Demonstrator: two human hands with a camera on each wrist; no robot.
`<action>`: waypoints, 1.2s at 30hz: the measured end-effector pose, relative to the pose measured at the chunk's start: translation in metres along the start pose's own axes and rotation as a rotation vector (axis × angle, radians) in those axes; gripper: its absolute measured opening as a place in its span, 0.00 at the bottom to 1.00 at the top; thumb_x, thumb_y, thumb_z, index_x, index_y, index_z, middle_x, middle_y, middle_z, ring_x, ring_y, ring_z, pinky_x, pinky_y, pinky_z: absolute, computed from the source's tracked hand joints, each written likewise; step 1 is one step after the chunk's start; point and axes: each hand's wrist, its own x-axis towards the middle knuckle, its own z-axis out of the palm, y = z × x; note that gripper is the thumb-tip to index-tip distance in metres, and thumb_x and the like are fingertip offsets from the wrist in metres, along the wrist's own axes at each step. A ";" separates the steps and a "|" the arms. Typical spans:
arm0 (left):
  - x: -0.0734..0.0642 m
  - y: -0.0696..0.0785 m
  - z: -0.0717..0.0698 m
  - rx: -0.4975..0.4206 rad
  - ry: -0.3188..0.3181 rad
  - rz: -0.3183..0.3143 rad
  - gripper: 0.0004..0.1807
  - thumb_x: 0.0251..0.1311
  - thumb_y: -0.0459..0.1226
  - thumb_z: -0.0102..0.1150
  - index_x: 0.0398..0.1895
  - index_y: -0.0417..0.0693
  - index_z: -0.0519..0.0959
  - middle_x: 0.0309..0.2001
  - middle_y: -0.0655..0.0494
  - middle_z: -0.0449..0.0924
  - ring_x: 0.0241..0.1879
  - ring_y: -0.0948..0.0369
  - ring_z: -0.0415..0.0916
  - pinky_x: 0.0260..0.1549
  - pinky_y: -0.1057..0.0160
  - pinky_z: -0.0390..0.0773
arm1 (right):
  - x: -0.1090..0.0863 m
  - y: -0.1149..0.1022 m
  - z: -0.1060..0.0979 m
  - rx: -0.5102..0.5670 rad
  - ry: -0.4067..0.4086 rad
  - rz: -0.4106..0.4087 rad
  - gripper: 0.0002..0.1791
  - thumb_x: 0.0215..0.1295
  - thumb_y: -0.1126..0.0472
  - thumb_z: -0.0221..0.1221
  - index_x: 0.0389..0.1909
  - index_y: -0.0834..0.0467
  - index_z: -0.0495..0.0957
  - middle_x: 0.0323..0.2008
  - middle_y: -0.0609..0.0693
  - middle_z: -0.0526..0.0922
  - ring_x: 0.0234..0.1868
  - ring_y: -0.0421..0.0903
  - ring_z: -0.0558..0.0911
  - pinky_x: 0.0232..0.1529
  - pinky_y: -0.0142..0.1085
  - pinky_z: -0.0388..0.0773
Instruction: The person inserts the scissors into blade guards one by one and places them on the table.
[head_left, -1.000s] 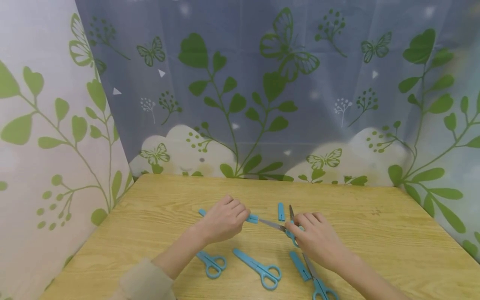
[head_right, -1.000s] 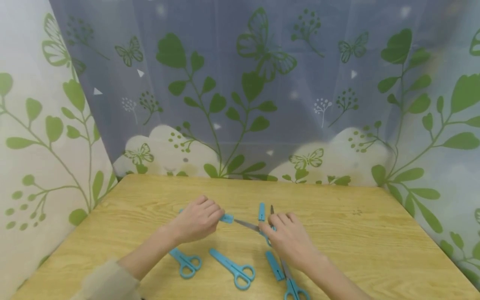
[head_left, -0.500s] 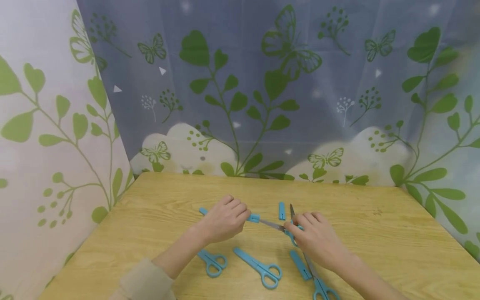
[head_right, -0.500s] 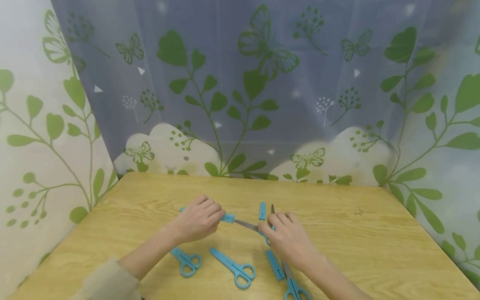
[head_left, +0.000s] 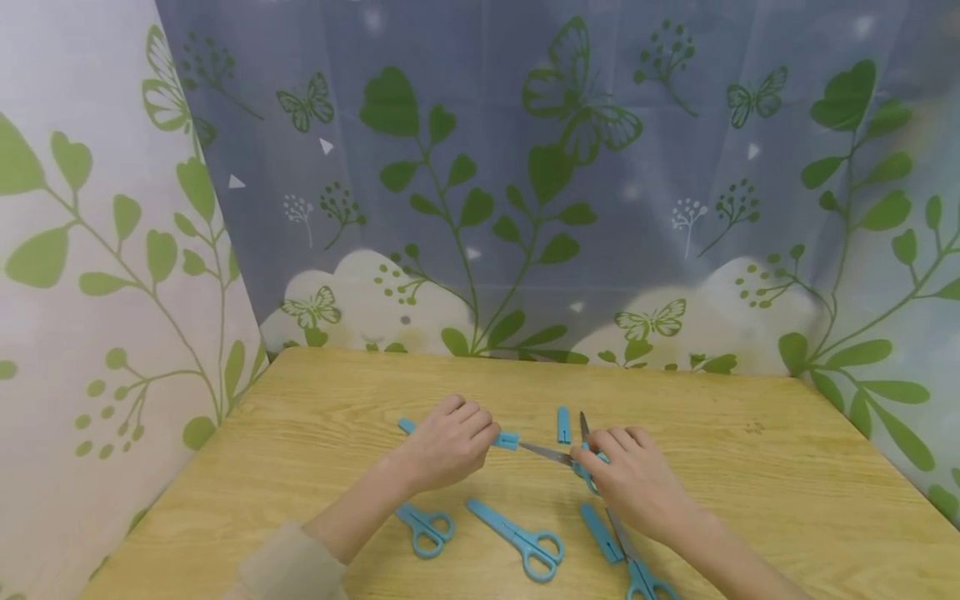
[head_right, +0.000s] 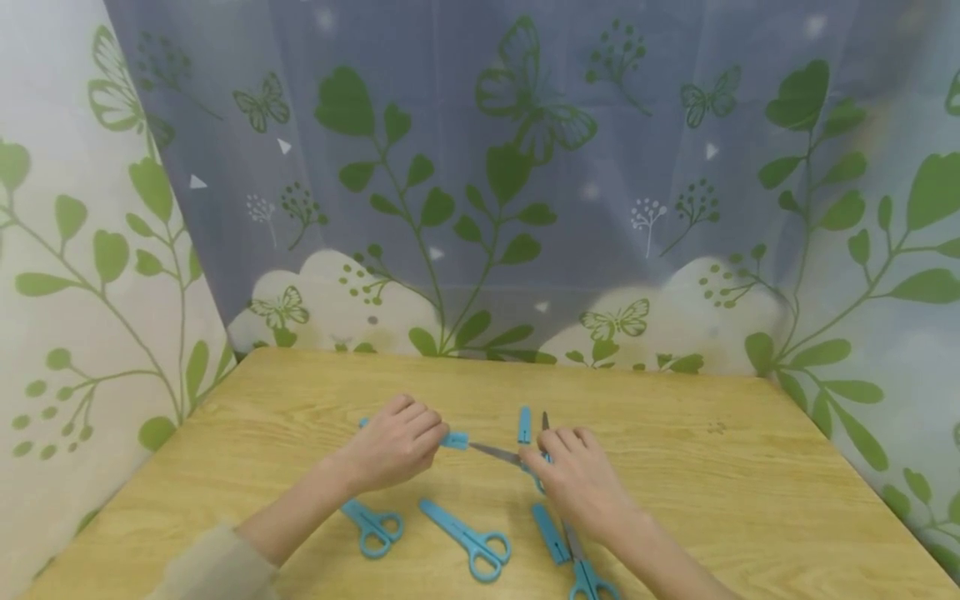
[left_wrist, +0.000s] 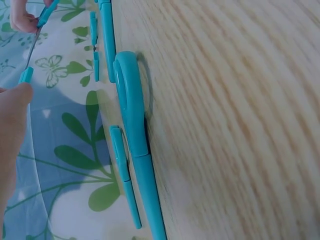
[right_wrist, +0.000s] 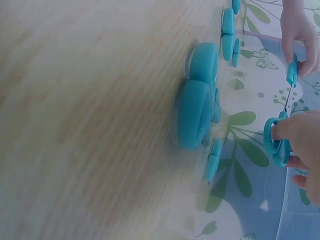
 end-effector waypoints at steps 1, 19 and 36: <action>0.000 0.000 0.000 -0.003 0.000 0.000 0.06 0.51 0.33 0.51 0.31 0.48 0.78 0.29 0.60 0.77 0.30 0.62 0.73 0.32 0.67 0.68 | 0.000 0.000 0.000 0.000 0.001 -0.001 0.26 0.34 0.68 0.73 0.40 0.53 0.78 0.33 0.48 0.74 0.33 0.49 0.76 0.35 0.44 0.74; 0.002 0.001 0.001 0.017 0.063 0.041 0.15 0.60 0.33 0.39 0.32 0.48 0.80 0.30 0.60 0.78 0.29 0.64 0.74 0.33 0.68 0.69 | 0.004 -0.003 -0.001 0.002 0.028 -0.041 0.25 0.35 0.66 0.74 0.38 0.52 0.76 0.33 0.48 0.75 0.32 0.48 0.77 0.33 0.43 0.74; 0.006 0.010 0.001 0.002 0.028 0.057 0.07 0.51 0.36 0.57 0.34 0.49 0.80 0.32 0.61 0.79 0.32 0.64 0.74 0.35 0.68 0.70 | 0.007 -0.004 -0.001 0.025 0.057 -0.066 0.27 0.35 0.69 0.70 0.41 0.53 0.76 0.35 0.51 0.76 0.34 0.51 0.77 0.35 0.46 0.75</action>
